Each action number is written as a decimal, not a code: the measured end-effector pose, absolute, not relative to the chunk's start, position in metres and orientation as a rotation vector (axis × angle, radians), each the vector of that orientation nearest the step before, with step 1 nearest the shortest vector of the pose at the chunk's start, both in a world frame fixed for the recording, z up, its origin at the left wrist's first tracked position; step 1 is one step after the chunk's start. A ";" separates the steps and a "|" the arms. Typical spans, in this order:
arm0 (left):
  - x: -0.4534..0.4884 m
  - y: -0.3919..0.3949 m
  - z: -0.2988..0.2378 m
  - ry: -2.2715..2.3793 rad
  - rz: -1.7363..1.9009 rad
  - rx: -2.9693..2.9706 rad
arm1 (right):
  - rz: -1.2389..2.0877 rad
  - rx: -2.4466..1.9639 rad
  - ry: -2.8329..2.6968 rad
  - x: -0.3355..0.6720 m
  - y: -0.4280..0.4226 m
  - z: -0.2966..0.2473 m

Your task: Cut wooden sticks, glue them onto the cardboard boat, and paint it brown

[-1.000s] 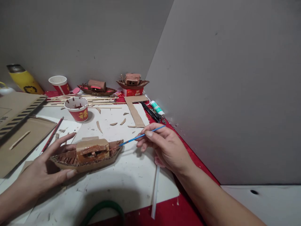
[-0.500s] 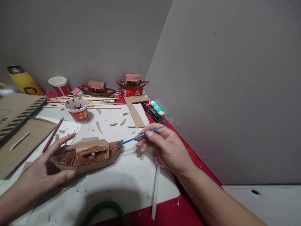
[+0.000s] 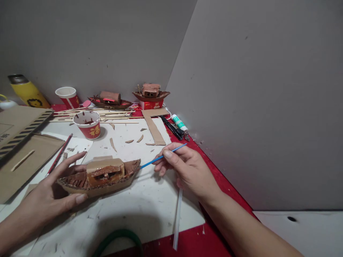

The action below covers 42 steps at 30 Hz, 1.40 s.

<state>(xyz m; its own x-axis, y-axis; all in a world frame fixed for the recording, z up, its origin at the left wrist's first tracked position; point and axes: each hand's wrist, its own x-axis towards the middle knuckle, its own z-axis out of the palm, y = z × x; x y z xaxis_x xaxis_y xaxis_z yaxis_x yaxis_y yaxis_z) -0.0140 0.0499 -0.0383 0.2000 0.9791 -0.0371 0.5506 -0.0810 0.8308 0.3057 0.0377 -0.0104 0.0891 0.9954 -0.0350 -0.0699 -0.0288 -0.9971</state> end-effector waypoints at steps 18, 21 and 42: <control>-0.015 0.049 -0.039 1.433 0.731 1.724 | 1.045 -1.272 -1.141 0.309 0.032 -0.010; -0.014 0.049 -0.038 1.441 0.729 1.733 | 1.085 -1.277 -1.191 0.307 0.032 -0.010; -0.013 0.051 -0.037 1.464 0.722 1.761 | 1.097 -1.262 -1.159 0.308 0.031 -0.010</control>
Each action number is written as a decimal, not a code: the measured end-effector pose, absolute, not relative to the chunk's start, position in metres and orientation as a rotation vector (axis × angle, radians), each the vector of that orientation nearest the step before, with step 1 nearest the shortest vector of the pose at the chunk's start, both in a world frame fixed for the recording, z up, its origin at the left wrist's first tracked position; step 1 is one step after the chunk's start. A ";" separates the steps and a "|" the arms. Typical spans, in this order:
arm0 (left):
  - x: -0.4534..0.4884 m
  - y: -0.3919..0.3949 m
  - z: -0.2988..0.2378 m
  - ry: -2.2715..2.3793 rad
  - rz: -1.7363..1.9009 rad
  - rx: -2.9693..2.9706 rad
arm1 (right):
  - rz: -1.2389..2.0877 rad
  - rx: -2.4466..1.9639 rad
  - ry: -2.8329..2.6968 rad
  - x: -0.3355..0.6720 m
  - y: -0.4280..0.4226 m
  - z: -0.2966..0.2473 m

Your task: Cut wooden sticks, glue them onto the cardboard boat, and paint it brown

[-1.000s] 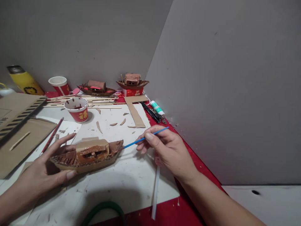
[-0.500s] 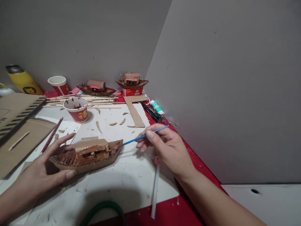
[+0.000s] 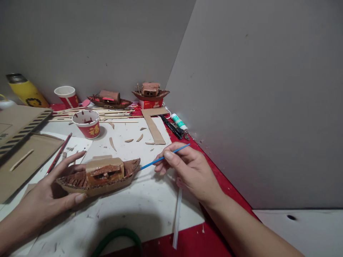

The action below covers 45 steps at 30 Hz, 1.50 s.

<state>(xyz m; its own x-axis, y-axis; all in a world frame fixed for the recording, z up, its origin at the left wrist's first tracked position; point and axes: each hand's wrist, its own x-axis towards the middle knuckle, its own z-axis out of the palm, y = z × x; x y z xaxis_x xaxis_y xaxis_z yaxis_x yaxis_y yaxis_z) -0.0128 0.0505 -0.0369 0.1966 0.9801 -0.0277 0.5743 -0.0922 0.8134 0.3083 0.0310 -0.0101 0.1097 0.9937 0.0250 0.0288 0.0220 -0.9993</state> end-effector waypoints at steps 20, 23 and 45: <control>-0.014 0.050 -0.038 1.446 0.714 1.749 | 1.041 -1.256 -1.106 0.307 0.031 -0.012; -0.013 0.049 -0.037 1.455 0.720 1.741 | 1.051 -1.284 -1.118 0.306 0.031 -0.012; -0.017 0.051 -0.044 1.429 0.730 1.808 | 1.073 -1.206 -1.157 0.305 0.033 -0.014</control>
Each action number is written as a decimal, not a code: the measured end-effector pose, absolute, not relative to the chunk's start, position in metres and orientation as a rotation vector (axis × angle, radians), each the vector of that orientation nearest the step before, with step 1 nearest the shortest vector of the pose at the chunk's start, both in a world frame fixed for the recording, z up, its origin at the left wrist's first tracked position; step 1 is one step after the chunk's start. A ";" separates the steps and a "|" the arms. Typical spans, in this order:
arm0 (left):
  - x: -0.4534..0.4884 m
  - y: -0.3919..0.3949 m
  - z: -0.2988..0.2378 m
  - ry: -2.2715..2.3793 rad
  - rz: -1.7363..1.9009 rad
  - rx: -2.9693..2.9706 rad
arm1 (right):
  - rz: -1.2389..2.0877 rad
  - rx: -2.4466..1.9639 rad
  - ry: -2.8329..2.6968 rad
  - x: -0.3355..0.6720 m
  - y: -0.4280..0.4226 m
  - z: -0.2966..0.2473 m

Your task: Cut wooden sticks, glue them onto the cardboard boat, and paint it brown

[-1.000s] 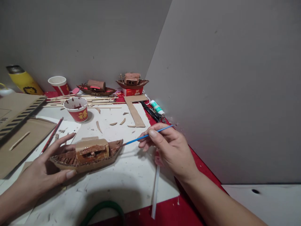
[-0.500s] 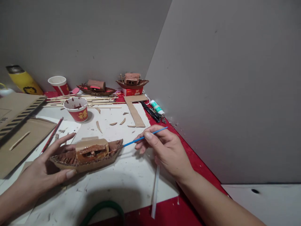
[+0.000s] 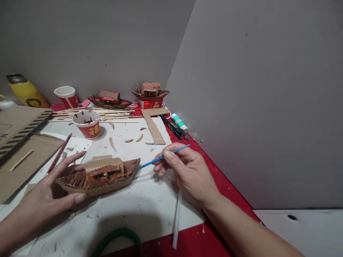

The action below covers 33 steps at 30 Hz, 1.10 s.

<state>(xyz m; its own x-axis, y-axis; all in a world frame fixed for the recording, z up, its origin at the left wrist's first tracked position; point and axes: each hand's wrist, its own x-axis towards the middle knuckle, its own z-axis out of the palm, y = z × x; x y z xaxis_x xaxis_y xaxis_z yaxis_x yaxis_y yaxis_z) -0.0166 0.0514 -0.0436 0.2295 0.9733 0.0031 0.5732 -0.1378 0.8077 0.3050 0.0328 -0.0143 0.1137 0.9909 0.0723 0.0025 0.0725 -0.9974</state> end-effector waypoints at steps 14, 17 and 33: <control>-0.016 0.049 -0.040 1.433 0.723 1.787 | 1.085 -1.051 -1.189 0.301 0.034 -0.015; -0.014 0.050 -0.038 1.451 0.739 1.768 | 1.069 -1.039 -1.178 0.301 0.033 -0.014; -0.008 0.046 -0.033 1.456 0.775 1.690 | 1.086 -1.154 -1.227 0.308 0.029 -0.014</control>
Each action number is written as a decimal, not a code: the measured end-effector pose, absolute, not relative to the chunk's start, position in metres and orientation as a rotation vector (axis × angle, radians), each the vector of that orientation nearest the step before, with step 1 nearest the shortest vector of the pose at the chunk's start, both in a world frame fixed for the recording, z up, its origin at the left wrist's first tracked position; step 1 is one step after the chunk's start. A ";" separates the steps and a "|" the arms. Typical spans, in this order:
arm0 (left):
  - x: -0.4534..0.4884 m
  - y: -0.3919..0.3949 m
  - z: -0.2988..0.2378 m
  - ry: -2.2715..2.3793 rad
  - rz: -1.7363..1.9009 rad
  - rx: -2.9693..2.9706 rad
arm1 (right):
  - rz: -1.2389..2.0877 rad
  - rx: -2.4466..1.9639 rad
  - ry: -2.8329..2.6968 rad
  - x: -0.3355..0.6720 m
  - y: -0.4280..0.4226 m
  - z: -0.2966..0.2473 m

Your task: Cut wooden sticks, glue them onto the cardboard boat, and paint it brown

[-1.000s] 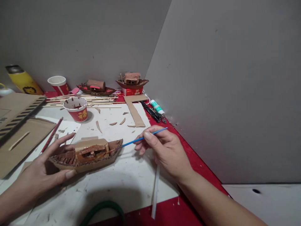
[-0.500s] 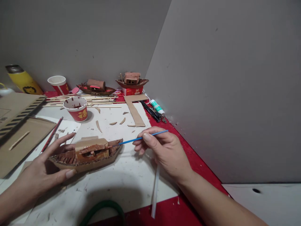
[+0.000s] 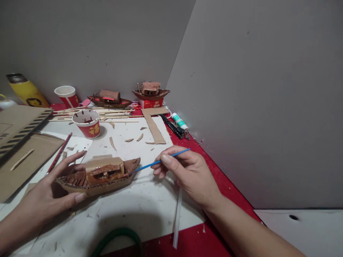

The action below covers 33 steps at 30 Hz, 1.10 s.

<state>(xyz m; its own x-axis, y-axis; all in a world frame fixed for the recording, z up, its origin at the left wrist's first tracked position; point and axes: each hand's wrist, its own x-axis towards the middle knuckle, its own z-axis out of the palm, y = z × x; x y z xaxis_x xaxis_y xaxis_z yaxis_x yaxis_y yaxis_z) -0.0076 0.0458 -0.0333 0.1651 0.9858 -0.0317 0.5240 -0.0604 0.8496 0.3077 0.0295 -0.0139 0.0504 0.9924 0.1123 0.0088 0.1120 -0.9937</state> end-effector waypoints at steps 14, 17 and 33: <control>-0.005 0.044 -0.031 1.479 0.786 1.654 | 1.059 -1.225 -1.169 0.307 0.030 -0.013; -0.005 0.044 -0.031 1.491 0.779 1.672 | 1.053 -1.189 -1.184 0.307 0.031 -0.012; -0.007 0.047 -0.033 1.465 0.763 1.700 | 1.065 -1.137 -1.223 0.300 0.029 -0.012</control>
<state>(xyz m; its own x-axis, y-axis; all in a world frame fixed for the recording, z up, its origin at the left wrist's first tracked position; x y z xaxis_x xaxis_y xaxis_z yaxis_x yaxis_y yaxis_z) -0.0075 0.0469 -0.0328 0.1664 0.9855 -0.0339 0.5365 -0.0616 0.8416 0.3003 0.0285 -0.0125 0.0630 0.9889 0.1346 0.0027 0.1347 -0.9909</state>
